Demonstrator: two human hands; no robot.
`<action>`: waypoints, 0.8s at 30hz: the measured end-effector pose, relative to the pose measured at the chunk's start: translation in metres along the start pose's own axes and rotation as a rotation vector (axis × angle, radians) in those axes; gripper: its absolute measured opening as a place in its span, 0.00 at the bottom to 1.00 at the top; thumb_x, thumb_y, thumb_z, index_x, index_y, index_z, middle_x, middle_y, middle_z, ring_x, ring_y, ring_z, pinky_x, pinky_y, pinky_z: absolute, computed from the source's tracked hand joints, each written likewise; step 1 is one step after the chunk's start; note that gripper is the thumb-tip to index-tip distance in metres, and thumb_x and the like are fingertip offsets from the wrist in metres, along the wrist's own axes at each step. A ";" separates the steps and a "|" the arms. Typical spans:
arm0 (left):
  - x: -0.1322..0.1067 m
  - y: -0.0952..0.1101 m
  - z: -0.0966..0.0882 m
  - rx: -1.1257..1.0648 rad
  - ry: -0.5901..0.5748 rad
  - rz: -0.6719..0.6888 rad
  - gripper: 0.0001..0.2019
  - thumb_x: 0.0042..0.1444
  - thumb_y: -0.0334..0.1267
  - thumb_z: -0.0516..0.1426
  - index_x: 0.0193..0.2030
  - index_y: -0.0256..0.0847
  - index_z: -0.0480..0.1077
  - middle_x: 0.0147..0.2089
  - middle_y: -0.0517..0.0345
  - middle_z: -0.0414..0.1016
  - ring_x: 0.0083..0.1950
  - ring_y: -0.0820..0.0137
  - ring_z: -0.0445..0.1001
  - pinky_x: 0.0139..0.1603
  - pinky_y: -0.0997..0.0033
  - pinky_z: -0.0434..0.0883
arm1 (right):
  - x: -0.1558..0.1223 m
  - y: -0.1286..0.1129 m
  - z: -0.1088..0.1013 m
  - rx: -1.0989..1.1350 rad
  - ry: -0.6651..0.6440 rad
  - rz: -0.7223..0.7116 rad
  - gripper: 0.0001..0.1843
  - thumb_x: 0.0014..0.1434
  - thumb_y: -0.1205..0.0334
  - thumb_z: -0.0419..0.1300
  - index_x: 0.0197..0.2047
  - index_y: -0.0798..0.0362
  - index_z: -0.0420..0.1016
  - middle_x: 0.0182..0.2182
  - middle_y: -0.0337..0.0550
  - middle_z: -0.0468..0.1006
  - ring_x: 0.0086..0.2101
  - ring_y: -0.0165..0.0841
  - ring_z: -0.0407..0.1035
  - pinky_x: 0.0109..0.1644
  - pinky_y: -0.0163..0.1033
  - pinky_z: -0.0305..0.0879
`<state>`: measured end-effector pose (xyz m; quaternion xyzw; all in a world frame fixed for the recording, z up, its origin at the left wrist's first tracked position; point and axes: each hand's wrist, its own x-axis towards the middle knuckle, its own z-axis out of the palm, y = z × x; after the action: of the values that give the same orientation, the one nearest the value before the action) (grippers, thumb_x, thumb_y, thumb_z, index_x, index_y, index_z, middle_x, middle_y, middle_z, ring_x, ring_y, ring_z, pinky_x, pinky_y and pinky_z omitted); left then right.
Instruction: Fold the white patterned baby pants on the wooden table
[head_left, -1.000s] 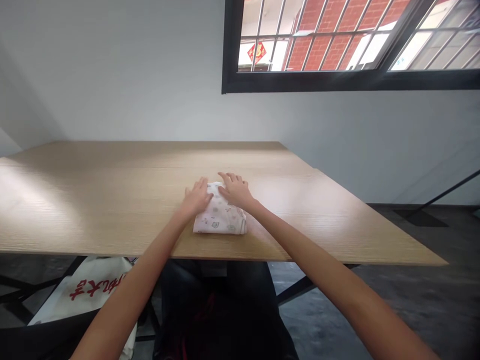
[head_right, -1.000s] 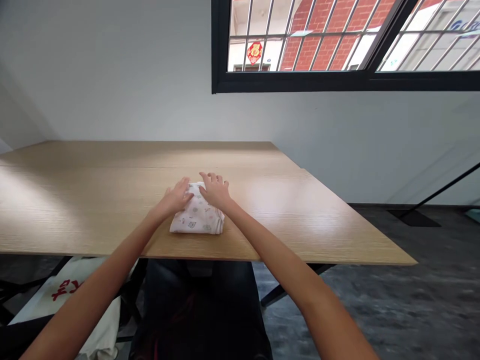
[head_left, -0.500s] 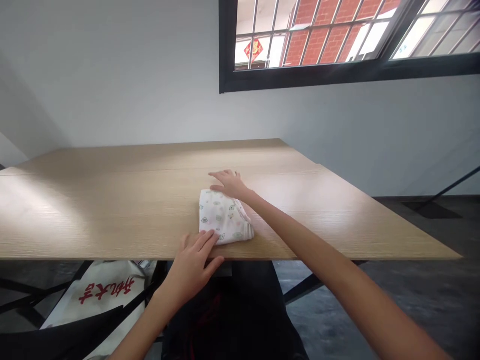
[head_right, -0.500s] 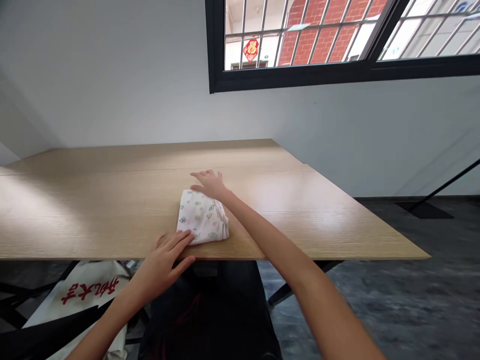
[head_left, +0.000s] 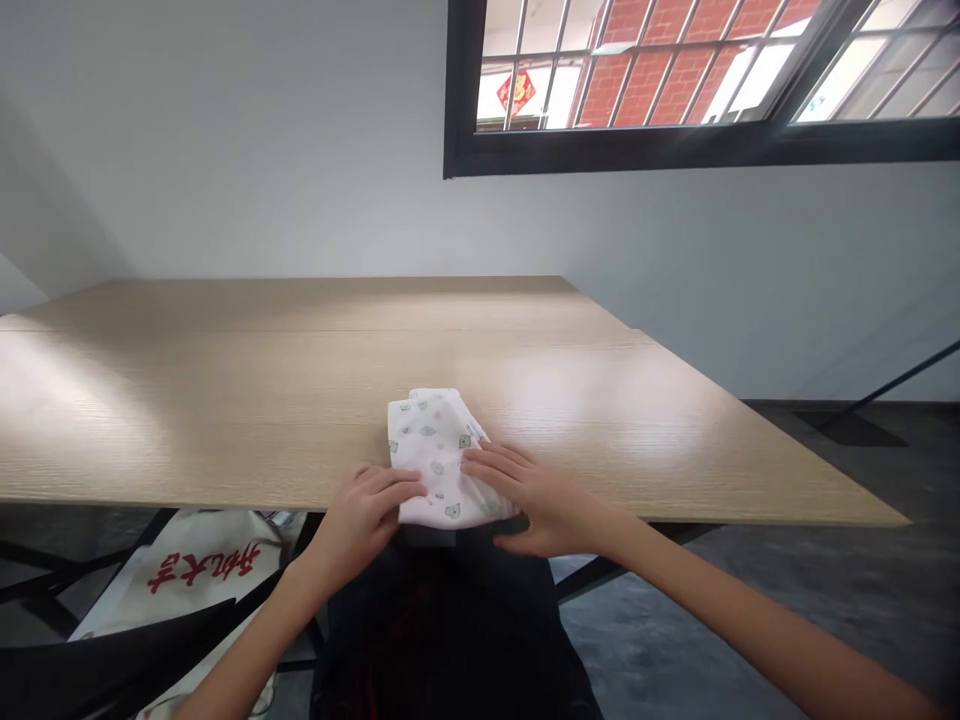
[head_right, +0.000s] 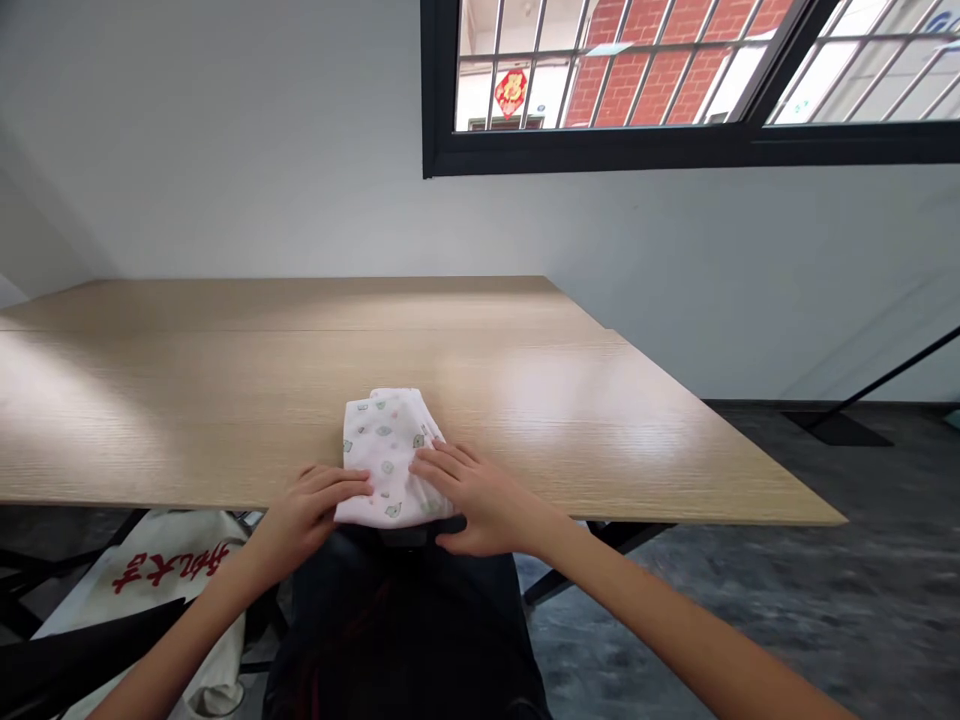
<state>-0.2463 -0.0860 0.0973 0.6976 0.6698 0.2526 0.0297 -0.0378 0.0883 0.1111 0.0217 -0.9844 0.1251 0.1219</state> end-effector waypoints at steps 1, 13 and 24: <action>0.002 0.001 -0.002 -0.061 0.000 -0.030 0.15 0.60 0.33 0.46 0.46 0.44 0.71 0.48 0.55 0.74 0.47 0.64 0.71 0.50 0.62 0.63 | -0.002 -0.003 0.000 0.038 0.022 0.009 0.33 0.48 0.65 0.63 0.57 0.56 0.60 0.55 0.53 0.64 0.56 0.42 0.56 0.59 0.49 0.53; 0.078 -0.023 -0.001 0.012 0.108 -0.618 0.16 0.61 0.43 0.44 0.38 0.35 0.67 0.33 0.46 0.74 0.37 0.59 0.73 0.37 0.64 0.67 | 0.070 0.032 -0.003 0.260 0.230 0.713 0.12 0.64 0.57 0.49 0.44 0.56 0.66 0.29 0.43 0.72 0.30 0.35 0.67 0.31 0.36 0.62; 0.091 -0.003 0.016 0.367 0.074 -0.240 0.21 0.64 0.39 0.40 0.64 0.46 0.53 0.64 0.54 0.57 0.66 0.54 0.49 0.60 0.32 0.37 | 0.088 0.013 0.023 -0.243 0.197 0.409 0.22 0.66 0.62 0.40 0.61 0.55 0.57 0.58 0.51 0.61 0.56 0.43 0.53 0.58 0.64 0.42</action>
<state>-0.2445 0.0057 0.1106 0.5969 0.7834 0.1465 -0.0924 -0.1292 0.0942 0.1079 -0.2050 -0.9594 0.0293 0.1913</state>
